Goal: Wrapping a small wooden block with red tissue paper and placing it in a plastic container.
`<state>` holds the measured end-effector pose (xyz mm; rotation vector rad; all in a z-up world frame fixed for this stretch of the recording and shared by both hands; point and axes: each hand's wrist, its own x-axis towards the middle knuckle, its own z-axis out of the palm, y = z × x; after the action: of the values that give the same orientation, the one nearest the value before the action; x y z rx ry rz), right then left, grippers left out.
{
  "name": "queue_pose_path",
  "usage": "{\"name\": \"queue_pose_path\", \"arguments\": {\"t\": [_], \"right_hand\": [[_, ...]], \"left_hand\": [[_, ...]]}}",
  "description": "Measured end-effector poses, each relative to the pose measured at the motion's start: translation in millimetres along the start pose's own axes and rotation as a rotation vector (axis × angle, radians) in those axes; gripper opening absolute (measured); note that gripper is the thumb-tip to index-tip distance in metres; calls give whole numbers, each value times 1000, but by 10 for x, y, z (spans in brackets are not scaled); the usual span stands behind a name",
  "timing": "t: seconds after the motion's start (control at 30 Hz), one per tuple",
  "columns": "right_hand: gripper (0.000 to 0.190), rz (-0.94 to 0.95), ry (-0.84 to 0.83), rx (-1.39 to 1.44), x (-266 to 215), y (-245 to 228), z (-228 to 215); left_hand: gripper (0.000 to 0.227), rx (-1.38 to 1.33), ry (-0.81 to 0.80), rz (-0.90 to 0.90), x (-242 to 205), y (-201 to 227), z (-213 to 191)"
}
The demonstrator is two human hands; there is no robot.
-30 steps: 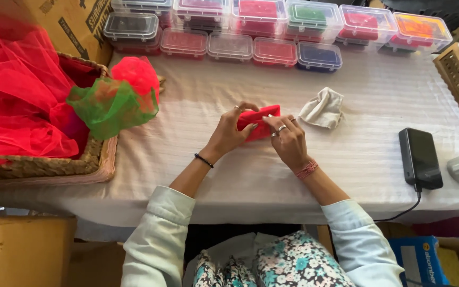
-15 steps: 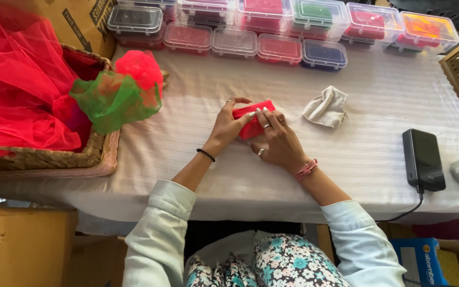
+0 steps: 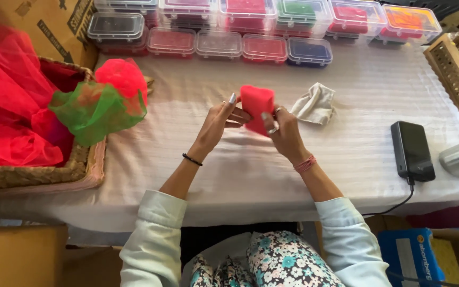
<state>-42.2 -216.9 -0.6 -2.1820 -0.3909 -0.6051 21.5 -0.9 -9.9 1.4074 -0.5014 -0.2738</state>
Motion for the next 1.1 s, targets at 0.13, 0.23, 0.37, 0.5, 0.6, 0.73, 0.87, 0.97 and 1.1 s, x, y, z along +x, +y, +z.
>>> {"name": "queue_pose_path", "arguments": {"t": [0.13,0.23,0.37,0.5,0.6,0.73,0.87,0.97,1.1], "right_hand": [[55,276,100,142,90,422,47],[51,361,24,207,217,465,-31],[53,578,-131,359,302,743,-9],[66,545,-236,-149,524,772,14],[64,518,-224,-303,624,740,93],[67,477,-208,-481,542,743,114],[62,341,-116,-750,488,518,135],[58,267,-70,-888,443,436,146],[52,276,-13,-890,408,358,109]], "left_hand": [[77,-43,1,85,-48,201,132],[75,58,108,43,8,-10,86],[70,174,142,8,15,-160,121],[68,286,143,60,-41,-68,140],[72,264,167,20,-61,-24,143],[75,323,171,34,-28,-171,135],[72,401,181,87,-52,-132,158],[71,425,188,70,-86,-72,173],[72,442,180,78,-114,-21,202]]}}
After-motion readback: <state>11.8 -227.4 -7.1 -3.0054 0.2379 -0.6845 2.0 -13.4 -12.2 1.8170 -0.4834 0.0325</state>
